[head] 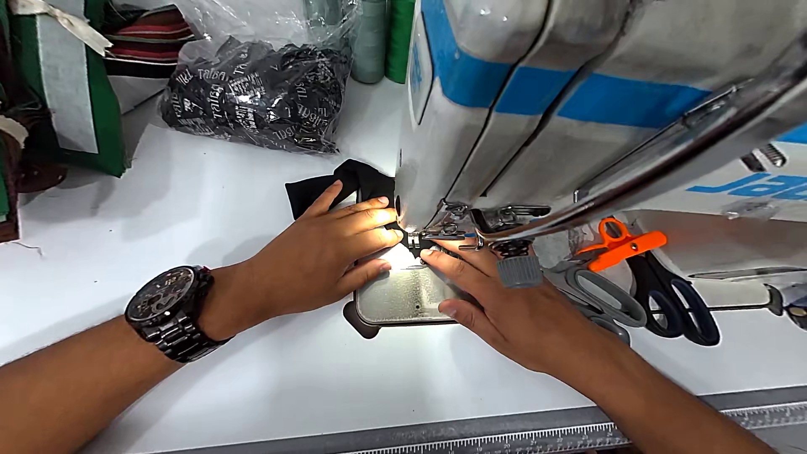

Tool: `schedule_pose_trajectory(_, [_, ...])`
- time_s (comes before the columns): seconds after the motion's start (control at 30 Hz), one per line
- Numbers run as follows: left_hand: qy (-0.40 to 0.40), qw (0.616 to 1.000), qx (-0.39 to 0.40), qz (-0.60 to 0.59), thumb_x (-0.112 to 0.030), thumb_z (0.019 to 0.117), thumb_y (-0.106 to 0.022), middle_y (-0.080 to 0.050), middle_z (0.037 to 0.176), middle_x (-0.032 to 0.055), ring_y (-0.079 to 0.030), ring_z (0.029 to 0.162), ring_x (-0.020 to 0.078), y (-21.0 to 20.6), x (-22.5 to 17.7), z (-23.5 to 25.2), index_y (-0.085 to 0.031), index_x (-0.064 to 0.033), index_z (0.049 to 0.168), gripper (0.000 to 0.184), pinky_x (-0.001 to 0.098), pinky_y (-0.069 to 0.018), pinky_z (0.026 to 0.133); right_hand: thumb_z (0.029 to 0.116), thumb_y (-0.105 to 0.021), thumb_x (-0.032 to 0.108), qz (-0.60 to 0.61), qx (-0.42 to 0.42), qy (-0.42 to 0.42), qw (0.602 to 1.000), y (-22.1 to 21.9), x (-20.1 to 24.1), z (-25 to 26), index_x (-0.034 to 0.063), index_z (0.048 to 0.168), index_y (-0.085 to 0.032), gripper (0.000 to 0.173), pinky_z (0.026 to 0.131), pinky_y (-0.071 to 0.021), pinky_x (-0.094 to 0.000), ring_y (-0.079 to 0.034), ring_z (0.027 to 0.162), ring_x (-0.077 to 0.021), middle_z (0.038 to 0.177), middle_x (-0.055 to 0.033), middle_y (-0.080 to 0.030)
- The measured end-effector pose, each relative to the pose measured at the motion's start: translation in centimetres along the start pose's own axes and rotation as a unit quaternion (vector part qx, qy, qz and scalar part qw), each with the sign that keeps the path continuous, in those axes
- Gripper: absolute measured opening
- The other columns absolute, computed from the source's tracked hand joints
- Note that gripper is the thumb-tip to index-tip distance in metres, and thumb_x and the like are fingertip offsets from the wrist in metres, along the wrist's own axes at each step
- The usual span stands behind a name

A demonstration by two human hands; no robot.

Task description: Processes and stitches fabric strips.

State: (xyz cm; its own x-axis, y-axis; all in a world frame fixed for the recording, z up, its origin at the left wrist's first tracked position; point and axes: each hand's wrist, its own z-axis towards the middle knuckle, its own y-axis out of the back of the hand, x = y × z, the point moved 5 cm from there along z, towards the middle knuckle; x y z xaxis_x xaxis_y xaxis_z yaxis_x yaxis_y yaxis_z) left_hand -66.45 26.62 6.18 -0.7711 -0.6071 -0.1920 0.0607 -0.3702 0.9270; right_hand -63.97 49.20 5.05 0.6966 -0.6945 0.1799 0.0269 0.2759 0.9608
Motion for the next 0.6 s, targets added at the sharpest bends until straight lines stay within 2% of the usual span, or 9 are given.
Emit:
schedule_pose_trajectory(0.1, [0.003,1.000,-0.005,0.002,-0.041,0.1041,-0.045,-0.067,0.135,0.0016,-0.053,0.139,0.0223,-0.1,0.3,0.2,-0.073,-0.0178,0.122,0.041,0.0670,-0.0322,0.115,0.1033,-0.030,0.065,-0.011,0.010,-0.010,1.000,-0.2,-0.1,0.2,0.0246,0.143,-0.062,0.065,0.111,-0.0367,-0.0523,-0.050,0.135,-0.0272,0.132,-0.0010,-0.066])
schedule_pose_trajectory(0.2, [0.005,1.000,-0.008,0.004,-0.042,0.1038,-0.045,-0.067,0.134,0.0021,-0.054,0.138,0.0228,-0.1,0.4,0.3,-0.074,-0.0173,0.120,0.041,0.0667,-0.0327,0.115,0.1034,-0.031,0.065,-0.018,0.008,-0.010,1.000,-0.1,-0.2,0.2,0.0248,0.142,-0.063,0.064,0.112,-0.0369,-0.0526,-0.051,0.136,-0.0266,0.134,-0.0022,-0.065])
schedule_pose_trajectory(0.3, [0.003,1.000,-0.023,0.015,-0.042,0.1037,-0.045,-0.068,0.133,0.0037,-0.054,0.137,0.0236,0.1,0.0,0.3,-0.073,-0.0160,0.122,0.042,0.0646,-0.0314,0.116,0.1053,-0.042,0.049,-0.038,-0.081,-0.018,0.996,2.0,-0.6,-0.9,0.0174,0.127,-0.072,0.048,0.105,-0.0442,-0.0538,-0.060,0.125,-0.0289,0.126,-0.0065,-0.069])
schedule_pose_trajectory(0.4, [0.000,0.999,-0.023,0.027,-0.043,0.1045,-0.042,-0.063,0.140,0.0060,-0.050,0.142,0.0244,0.0,0.0,0.4,-0.070,-0.0131,0.128,0.047,0.0621,-0.0282,0.119,0.1041,-0.049,0.027,-0.078,-0.151,-0.129,0.977,5.3,-1.7,-5.2,0.0091,0.121,-0.072,0.034,0.092,-0.0541,-0.0519,-0.066,0.114,-0.0313,0.122,-0.0120,-0.070])
schedule_pose_trajectory(0.5, [0.007,0.999,0.001,0.032,-0.047,0.1064,-0.035,-0.058,0.148,0.0047,-0.044,0.146,0.0238,-0.4,0.2,0.3,-0.065,-0.0125,0.136,0.054,0.0610,-0.0251,0.122,0.0994,-0.044,0.016,-0.107,-0.137,-0.253,0.952,5.8,-3.0,-10.9,0.0100,0.122,-0.074,0.038,0.088,-0.0549,-0.0549,-0.066,0.113,-0.0358,0.123,-0.0144,-0.069])
schedule_pose_trajectory(0.6, [0.010,1.000,0.011,0.024,-0.049,0.1059,-0.035,-0.059,0.147,0.0047,-0.047,0.145,0.0256,-0.4,0.2,0.3,-0.066,-0.0145,0.136,0.056,0.0651,-0.0246,0.119,0.0952,-0.043,0.008,-0.124,-0.117,-0.285,0.943,5.7,-2.7,-12.9,0.0114,0.126,-0.073,0.043,0.080,-0.0565,-0.0571,-0.069,0.105,-0.0382,0.119,-0.0164,-0.070])
